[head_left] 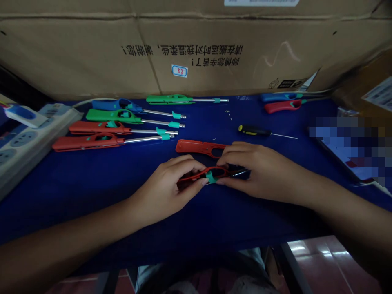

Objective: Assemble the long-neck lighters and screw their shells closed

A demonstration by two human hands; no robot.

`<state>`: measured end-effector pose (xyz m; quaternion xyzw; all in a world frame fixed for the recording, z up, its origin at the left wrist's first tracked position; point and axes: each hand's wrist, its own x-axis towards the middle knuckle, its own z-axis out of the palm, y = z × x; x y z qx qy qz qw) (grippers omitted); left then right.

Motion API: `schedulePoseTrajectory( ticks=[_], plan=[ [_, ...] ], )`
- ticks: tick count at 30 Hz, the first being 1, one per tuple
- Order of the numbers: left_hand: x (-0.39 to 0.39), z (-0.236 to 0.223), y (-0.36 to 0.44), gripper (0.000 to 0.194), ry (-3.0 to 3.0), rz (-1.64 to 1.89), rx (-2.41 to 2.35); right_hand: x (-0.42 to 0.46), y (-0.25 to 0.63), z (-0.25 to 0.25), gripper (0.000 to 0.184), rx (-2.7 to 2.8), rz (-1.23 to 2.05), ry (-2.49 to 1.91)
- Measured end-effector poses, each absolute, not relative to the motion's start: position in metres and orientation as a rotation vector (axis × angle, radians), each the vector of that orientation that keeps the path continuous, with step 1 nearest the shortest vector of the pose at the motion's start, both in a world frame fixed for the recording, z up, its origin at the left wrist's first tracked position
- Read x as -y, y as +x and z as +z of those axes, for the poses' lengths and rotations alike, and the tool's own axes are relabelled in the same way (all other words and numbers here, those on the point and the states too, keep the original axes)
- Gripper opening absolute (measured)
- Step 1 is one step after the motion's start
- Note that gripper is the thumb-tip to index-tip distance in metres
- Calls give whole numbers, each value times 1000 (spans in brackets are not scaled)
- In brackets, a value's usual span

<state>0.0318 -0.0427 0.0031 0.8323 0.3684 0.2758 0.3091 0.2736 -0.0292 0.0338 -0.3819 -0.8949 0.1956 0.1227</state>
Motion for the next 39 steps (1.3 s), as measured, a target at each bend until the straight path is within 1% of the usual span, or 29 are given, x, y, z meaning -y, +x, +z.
schedulePoseTrajectory(
  ticks=[2,7,14,16,20,26,33,36,39],
  plan=[
    [43,4,32,9,2199,719,-973,28,273,31,12,2642,538,-1059],
    [42,4,32,9,2207,712,-977,26,276,32,18,2740,339,-886],
    [42,6,32,8,2203,727,-965,26,276,31,21,2810,145,-823],
    [42,6,31,8,2202,721,-963,26,275,30,21,2811,154,-832],
    [39,3,29,10,2241,718,-962,28,273,30,19,2770,272,-897],
    [34,-1,26,19,2306,799,-921,30,274,31,34,2735,237,-899],
    [29,7,21,24,2169,806,-1017,28,275,30,29,2767,268,-920],
    [25,15,10,22,2314,742,-996,27,277,29,27,2765,245,-935],
    [21,26,-2,25,2567,611,-858,27,277,29,25,2719,224,-916]
  ],
)
